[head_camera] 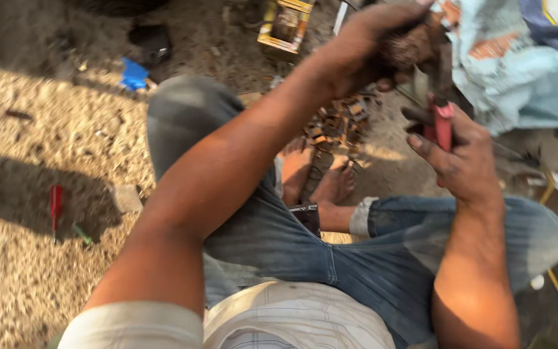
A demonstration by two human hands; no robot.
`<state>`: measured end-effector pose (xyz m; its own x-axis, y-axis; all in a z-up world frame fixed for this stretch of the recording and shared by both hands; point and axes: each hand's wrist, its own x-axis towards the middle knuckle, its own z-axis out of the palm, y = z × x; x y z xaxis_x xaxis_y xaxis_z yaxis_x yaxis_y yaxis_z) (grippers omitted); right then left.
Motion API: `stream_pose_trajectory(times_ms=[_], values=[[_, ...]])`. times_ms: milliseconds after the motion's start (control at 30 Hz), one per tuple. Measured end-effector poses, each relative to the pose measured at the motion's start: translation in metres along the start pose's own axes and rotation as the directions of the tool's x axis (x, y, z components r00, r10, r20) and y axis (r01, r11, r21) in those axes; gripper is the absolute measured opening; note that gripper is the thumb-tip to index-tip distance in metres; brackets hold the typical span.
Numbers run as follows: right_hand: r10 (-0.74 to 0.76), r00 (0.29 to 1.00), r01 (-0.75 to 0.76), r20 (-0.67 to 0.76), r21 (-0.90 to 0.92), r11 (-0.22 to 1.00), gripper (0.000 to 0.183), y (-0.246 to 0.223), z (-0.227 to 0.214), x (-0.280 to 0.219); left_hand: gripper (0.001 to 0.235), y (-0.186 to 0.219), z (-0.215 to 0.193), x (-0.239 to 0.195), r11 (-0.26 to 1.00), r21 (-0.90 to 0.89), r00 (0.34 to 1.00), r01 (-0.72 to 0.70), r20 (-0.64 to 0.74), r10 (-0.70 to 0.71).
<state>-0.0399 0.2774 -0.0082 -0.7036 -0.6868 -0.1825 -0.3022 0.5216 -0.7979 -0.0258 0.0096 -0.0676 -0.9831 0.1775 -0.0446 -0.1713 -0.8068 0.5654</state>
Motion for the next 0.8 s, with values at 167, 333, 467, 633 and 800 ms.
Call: stream_pose_trajectory(times_ms=[167, 333, 467, 633, 800], values=[[-0.084, 0.996, 0.049, 0.035, 0.571, 0.820, 0.047, -0.009, 0.000, 0.004, 0.045, 0.013, 0.010, -0.012, 0.989, -0.001, 0.989, -0.149, -0.009, 0.149], [0.024, 1.000, -0.012, -0.017, 0.518, 0.855, 0.044, -0.014, 0.004, 0.006, 0.035, 0.013, 0.009, -0.011, 0.988, -0.025, 0.959, -0.155, -0.246, 0.144], [0.051, 0.999, -0.047, 0.007, 0.541, 0.840, 0.042, -0.014, 0.006, 0.004, 0.036, 0.012, 0.002, -0.010, 0.969, -0.027, 0.957, -0.245, -0.164, 0.238], [0.096, 0.995, -0.090, 0.015, 0.505, 0.859, 0.042, -0.012, 0.007, 0.004, 0.044, 0.014, -0.003, -0.014, 0.967, 0.051, 0.954, -0.250, -0.158, 0.255], [0.145, 0.989, -0.133, 0.016, 0.508, 0.851, 0.041, -0.004, 0.009, 0.007, 0.047, 0.016, -0.004, -0.013, 0.968, 0.027, 0.959, -0.249, -0.136, 0.250]])
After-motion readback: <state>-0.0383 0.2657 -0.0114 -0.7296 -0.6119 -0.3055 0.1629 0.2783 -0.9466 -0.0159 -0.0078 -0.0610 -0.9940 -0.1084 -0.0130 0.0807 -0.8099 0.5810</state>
